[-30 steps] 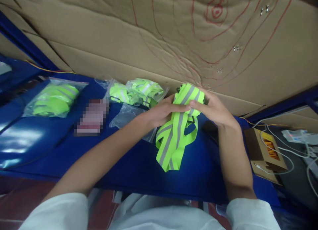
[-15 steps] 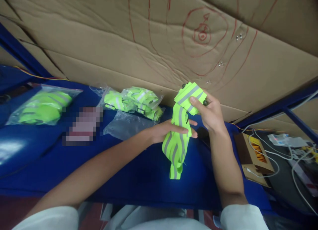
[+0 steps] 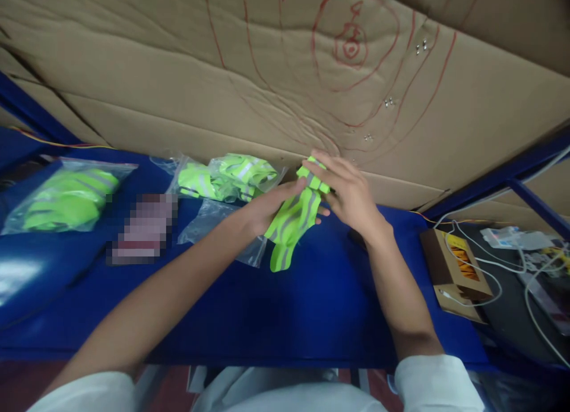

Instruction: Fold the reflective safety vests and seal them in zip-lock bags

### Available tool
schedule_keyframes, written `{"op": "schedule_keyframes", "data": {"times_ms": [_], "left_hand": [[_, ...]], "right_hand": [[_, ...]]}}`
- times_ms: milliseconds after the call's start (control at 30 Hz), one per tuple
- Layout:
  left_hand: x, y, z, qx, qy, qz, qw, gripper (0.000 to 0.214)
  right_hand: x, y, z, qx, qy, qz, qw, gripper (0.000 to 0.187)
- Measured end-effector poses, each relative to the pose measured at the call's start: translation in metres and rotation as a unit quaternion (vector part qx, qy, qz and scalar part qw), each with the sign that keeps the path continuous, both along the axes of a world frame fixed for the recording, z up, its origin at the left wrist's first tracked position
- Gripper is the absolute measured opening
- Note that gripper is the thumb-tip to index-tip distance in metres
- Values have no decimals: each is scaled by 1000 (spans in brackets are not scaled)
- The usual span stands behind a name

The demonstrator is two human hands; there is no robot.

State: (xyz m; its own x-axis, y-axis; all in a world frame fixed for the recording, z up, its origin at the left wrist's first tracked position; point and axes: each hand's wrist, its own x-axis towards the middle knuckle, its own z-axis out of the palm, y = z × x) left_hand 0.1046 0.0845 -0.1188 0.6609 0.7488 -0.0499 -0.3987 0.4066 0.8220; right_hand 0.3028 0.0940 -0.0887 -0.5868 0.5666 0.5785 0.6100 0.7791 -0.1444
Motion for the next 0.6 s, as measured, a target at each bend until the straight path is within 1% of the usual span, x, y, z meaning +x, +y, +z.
{"op": "schedule_keyframes", "data": {"times_ms": [67, 133, 200, 267, 300, 367, 400, 433, 467, 500, 533, 567, 600], "left_hand": [[-3, 4, -1, 0, 4, 3, 1000, 62], [-4, 6, -4, -2, 27, 27, 999, 60], [-2, 6, -7, 11, 44, 64, 997, 56], [-1, 4, -7, 30, 53, 92, 994, 54], [0, 3, -6, 40, 61, 100, 992, 53], [0, -1, -3, 52, 73, 114, 989, 50], [1, -3, -1, 57, 75, 114, 989, 49], [2, -5, 0, 66, 73, 113, 989, 47], [2, -7, 1, 76, 69, 107, 989, 46], [3, -9, 2, 84, 65, 96, 990, 46], [4, -11, 2, 89, 64, 82, 991, 48], [6, -12, 1, 90, 67, 68, 991, 51], [7, -12, 0, 85, 71, 58, 992, 57]], "right_hand": [[-3, 1, -2, -45, -7, 38, 998, 64], [-7, 0, -3, -106, 1, 100, 989, 61], [-7, 0, -3, -173, 23, 158, 972, 50], [-5, 0, -1, -236, 86, 187, 950, 35], [-3, 2, -1, -263, 140, 188, 936, 31], [3, 5, 0, -291, 257, 170, 906, 33], [7, 7, 0, -290, 298, 150, 897, 39], [10, 9, 0, -286, 317, 126, 895, 48], [13, 11, 0, -285, 315, 103, 899, 59], [16, 12, -1, -299, 293, 87, 904, 70], [17, 13, -2, -327, 262, 76, 905, 78], [19, 13, -4, -364, 233, 72, 899, 82], [19, 13, -5, -398, 213, 71, 890, 81]]}}
